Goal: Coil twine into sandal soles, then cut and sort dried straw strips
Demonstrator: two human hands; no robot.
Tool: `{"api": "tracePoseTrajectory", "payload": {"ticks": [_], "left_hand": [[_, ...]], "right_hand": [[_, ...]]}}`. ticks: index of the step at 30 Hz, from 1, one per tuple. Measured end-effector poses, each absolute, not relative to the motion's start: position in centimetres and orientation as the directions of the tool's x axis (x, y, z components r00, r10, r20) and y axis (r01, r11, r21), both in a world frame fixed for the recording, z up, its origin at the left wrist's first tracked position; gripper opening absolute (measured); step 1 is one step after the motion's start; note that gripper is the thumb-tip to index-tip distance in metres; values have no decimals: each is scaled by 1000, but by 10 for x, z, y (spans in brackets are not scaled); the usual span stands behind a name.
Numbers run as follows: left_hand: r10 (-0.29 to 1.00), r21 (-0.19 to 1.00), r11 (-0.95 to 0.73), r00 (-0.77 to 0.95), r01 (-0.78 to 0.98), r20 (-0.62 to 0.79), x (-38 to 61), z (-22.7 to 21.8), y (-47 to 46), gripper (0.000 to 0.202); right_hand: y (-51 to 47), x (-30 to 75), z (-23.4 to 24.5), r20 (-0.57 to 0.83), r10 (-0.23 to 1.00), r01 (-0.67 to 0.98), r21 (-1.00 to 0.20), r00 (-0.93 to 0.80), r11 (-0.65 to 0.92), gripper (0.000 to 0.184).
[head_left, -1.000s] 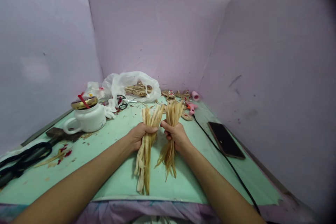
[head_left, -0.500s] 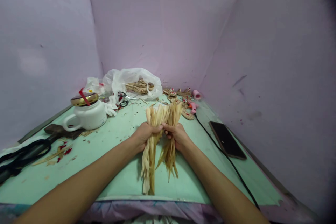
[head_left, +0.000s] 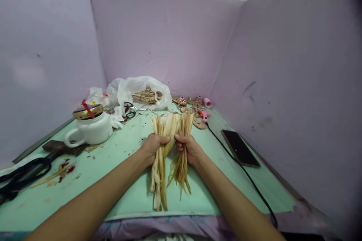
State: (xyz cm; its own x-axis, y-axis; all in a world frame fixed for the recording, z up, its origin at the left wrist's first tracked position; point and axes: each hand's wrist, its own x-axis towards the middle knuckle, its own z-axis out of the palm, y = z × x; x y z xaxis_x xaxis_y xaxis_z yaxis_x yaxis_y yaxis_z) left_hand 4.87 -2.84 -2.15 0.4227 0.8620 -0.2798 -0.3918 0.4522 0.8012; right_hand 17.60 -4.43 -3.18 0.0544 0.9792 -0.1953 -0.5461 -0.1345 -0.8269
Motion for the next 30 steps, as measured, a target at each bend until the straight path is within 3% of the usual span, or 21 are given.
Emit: {"api": "tracePoseTrajectory", "payload": {"ticks": [6,14,21,27,30], "left_hand": [[864,792,439,442,-423,-243,49,-18,-29,25],[739,666,634,563,-393,-371,42,-14,-22,24],[744,660,624,577,-419,-337,39,-17,-20,31],[827,706,550,411,-446,-384,44,-12,-23,31],[847,723,528,335,-446,-412,47,-10,-25,29]], "right_hand": [[-47,178,-31,-207,977,-555,-820,54,-143,23],[-46,179,-29,-215,970,-585,-804,109,-113,21],[-43,178,-29,-205,968,-571,-816,144,-87,22],[-45,176,-31,-107,941,-493,-867,320,69,27],[-50,169,-30,9,946,-354,-926,325,131,25]]}}
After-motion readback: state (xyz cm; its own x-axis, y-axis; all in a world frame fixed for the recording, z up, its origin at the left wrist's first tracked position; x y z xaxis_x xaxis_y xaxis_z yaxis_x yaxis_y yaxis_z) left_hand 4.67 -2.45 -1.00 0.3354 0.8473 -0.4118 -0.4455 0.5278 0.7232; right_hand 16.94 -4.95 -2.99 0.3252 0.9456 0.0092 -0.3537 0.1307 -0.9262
